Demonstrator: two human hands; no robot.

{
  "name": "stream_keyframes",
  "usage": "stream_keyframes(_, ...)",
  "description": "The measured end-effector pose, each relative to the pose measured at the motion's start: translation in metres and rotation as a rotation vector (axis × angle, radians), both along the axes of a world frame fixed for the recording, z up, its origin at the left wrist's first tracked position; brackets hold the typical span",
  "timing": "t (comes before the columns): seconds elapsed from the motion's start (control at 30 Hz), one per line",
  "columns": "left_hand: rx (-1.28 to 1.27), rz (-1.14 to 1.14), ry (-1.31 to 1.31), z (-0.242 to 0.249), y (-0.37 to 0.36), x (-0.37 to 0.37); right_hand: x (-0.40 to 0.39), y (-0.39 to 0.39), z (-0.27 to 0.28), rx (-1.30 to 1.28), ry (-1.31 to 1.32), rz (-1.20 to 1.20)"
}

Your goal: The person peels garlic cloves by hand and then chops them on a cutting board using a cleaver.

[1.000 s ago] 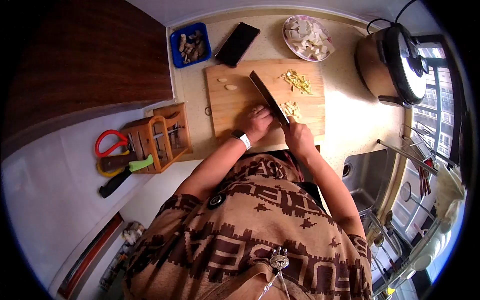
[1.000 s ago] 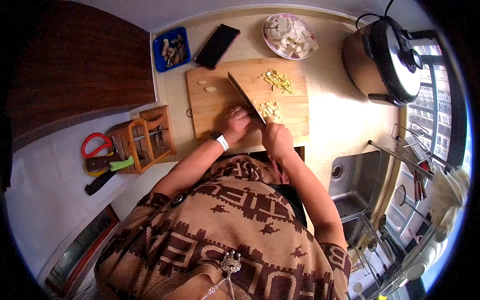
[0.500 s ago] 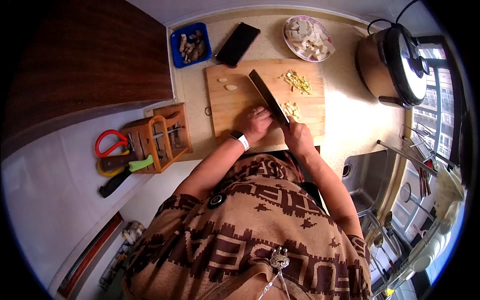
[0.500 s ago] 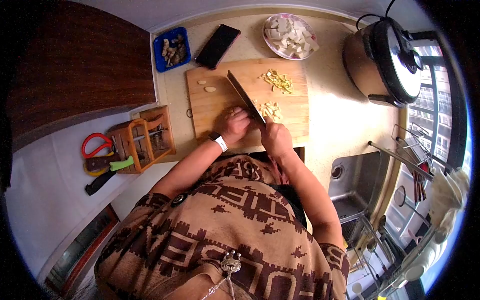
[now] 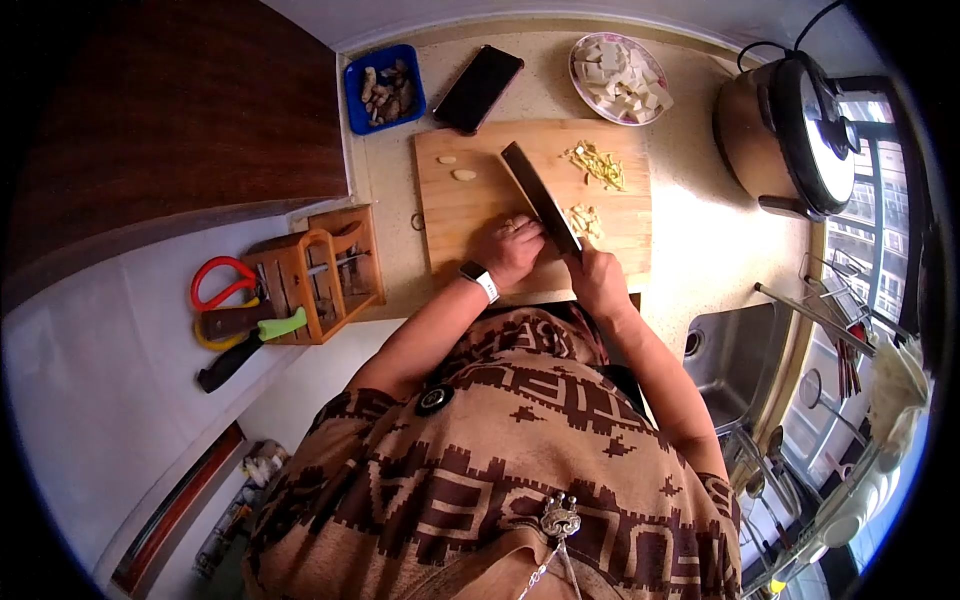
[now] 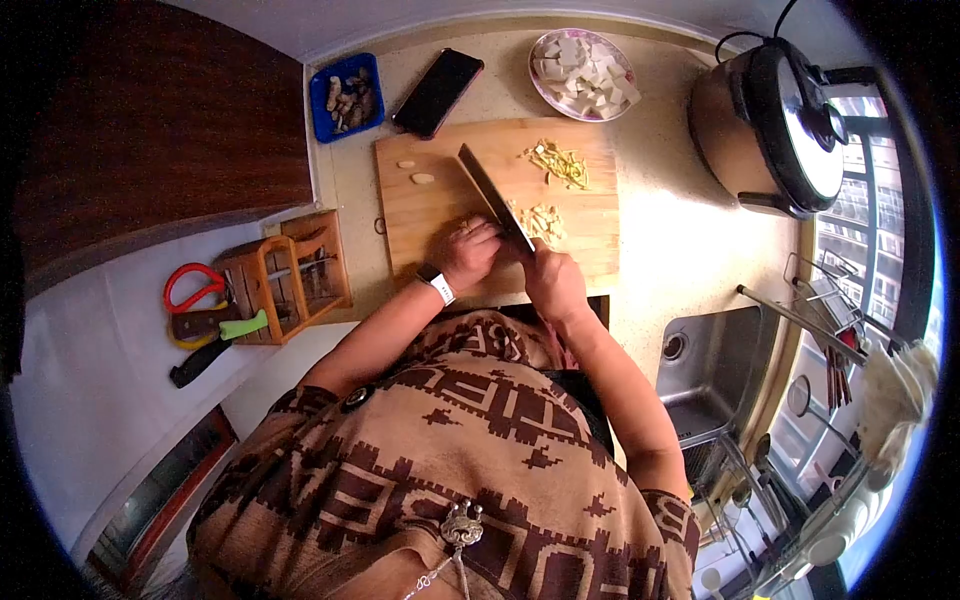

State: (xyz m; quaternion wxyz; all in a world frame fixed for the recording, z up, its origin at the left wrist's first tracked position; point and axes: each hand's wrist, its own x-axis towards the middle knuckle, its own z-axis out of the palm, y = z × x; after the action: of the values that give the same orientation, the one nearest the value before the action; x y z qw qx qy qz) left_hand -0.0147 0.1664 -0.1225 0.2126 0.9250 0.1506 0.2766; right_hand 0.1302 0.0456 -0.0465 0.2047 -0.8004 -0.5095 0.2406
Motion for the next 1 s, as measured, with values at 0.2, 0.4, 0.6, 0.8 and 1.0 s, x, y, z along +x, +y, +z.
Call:
stream_keyframes(0.2,-0.022,0.035,-0.053,0.006,-0.003,0.004,0.006,-0.002,0.029,-0.089,0.084,0.038)
stream_keyframes(0.4,0.014,0.036,-0.046,0.001,-0.002,0.0,-0.003,-0.003,0.0,-0.054,-0.025,0.041)
stream_keyframes(0.6,-0.037,0.016,-0.054,0.0,-0.003,-0.001,0.004,-0.006,0.018,-0.025,0.16,0.002)
stream_keyframes(0.8,-0.024,0.175,-0.129,-0.005,0.008,-0.018,-0.006,-0.006,0.004,-0.059,-0.078,0.063)
stream_keyframes(1.0,-0.07,0.498,0.1,0.046,0.092,-0.037,0.007,-0.002,0.019,-0.09,0.14,-0.037)
